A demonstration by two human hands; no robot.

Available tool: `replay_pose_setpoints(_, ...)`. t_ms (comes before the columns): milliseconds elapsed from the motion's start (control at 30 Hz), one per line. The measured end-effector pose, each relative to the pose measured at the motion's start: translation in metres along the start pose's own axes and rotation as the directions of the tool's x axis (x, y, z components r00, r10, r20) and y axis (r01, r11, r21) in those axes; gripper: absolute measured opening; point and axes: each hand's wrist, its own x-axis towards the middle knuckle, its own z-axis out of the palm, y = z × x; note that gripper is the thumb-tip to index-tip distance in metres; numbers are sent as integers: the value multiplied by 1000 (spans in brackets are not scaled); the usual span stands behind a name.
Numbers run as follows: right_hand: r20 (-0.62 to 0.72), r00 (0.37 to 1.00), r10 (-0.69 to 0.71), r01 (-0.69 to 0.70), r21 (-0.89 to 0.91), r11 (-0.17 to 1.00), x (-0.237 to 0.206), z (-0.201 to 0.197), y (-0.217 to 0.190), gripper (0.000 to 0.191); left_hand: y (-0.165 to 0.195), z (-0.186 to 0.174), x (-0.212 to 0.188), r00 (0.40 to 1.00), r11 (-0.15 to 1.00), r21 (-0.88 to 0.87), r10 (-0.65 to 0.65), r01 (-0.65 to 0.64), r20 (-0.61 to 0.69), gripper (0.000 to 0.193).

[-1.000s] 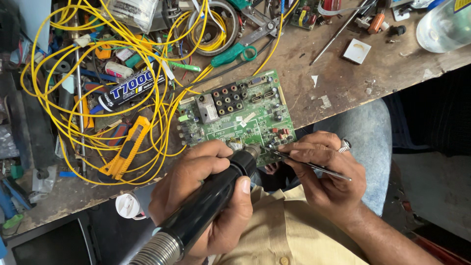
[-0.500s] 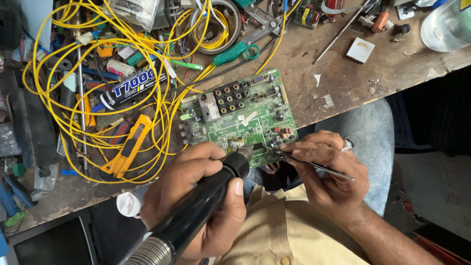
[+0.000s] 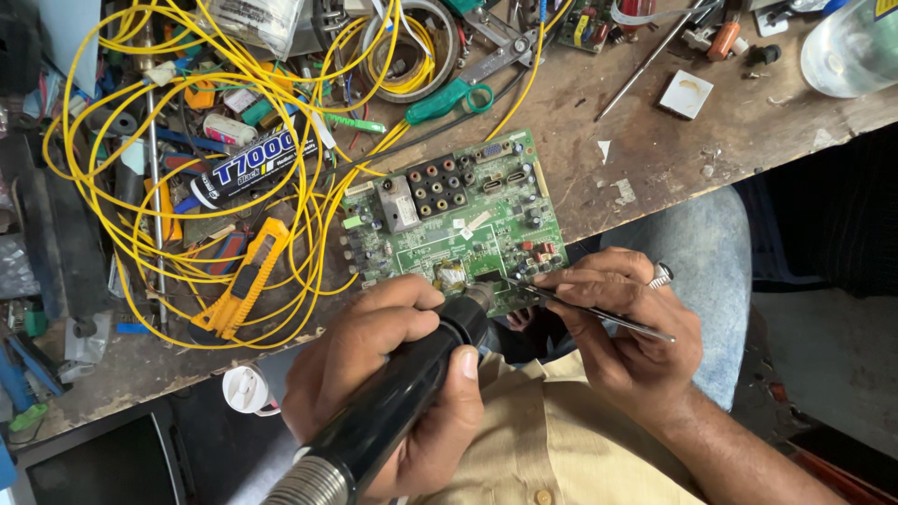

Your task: The person holds a hot air gun in one hand and tweezers in the other, heating a chip on a green circuit board resting on their lap. They work the tweezers around the heated component and finally lift the board to show the chip area after the component work.

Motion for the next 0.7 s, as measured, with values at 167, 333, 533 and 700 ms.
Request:
replay_pose_setpoints(167, -4, 1000, -9, 9, 16, 1000, 1, 0, 0, 24, -1, 3, 3, 1000, 1000, -4, 28, -28, -3, 35)
replay_pose_setpoints(333, -9, 1000, -8, 8, 15, 1000, 1, 0, 0, 23, -1, 6, 4, 1000, 1000, 2, 12, -12, -15, 34)
replay_pose_setpoints(533, -5, 1000, -10, 11, 13, 1000, 2, 0, 0, 23, -2, 4, 5, 999, 1000, 10, 19, -19, -25, 34)
replay_pose_setpoints(700, -4, 1000, -17, 17, 9, 1000, 2, -1, 0, 23, -1, -2, 5, 1000, 1000, 25, -13, 13, 2, 35)
